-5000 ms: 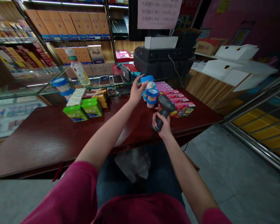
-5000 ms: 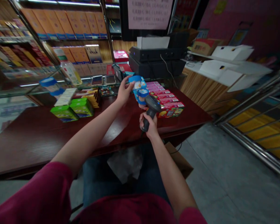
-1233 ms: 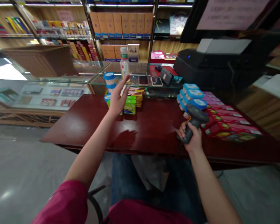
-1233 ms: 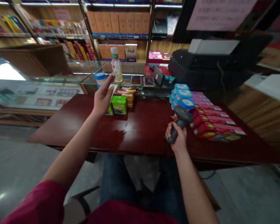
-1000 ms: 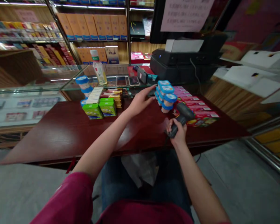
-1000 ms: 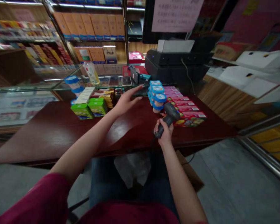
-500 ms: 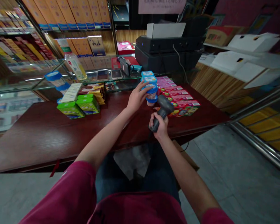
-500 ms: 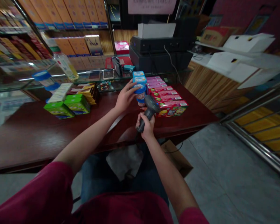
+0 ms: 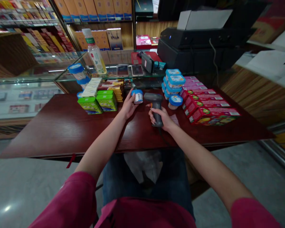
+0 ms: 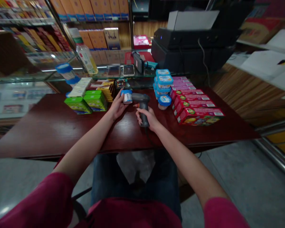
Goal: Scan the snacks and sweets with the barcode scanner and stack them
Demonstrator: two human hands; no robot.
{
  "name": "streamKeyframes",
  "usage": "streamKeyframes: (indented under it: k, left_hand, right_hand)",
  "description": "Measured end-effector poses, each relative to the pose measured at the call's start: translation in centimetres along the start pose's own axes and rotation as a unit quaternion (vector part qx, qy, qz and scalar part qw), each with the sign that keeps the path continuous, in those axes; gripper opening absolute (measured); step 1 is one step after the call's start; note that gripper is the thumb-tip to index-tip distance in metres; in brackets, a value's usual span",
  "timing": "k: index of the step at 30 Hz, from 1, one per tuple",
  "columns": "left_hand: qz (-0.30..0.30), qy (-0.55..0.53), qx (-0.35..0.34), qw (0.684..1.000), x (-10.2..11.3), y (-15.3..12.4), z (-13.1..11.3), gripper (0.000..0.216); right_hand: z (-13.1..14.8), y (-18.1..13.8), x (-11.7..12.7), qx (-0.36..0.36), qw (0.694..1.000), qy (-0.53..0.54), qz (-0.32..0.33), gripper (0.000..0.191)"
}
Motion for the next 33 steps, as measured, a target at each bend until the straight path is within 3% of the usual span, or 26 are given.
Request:
streamKeyframes:
  k: [7,16,20,25,33]
  left_hand:
    - [-0.029,-0.007,-0.037,0.999,0.3,0.6,1.0,0.042]
    - [-0.010,0.128,-0.129,0.983,1.1,1.7,2.0,0.022]
    - [-0.020,0.175,-0.158,0.972,1.6,1.6,2.0,0.038]
    - [0.025,0.217,-0.240,0.946,0.3,-0.3,-0.2,0.067]
    - [0.063,0.254,-0.336,0.905,-1.0,-2.9,-6.6,0.057]
  right_hand:
    - [-0.2,0.0,0.2,-0.013,0.999,-0.035,0.014,0.043]
    - [-0.2,-0.3,-0.3,-0.019,0.998,-0.046,-0.023,0.040]
    - [-0.3,-0.3,-0.3,-0.012,0.999,-0.040,-0.020,0.040]
    - [-0.1,0.3,-0.2,0.026,0.999,-0.008,-0.043,0.043]
    - [-0.1,3.6,-2.6,0.008,0.999,0.052,0.003,0.032]
Point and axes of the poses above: each hand's wrist, its own y-axis towards the middle knuckle, its own x-axis out of the back of the hand, z = x × y, the point moved 1 cm from there along y, towards the middle knuckle, and after that the axes turned 2 degrees about z, right-handed, at the moved point
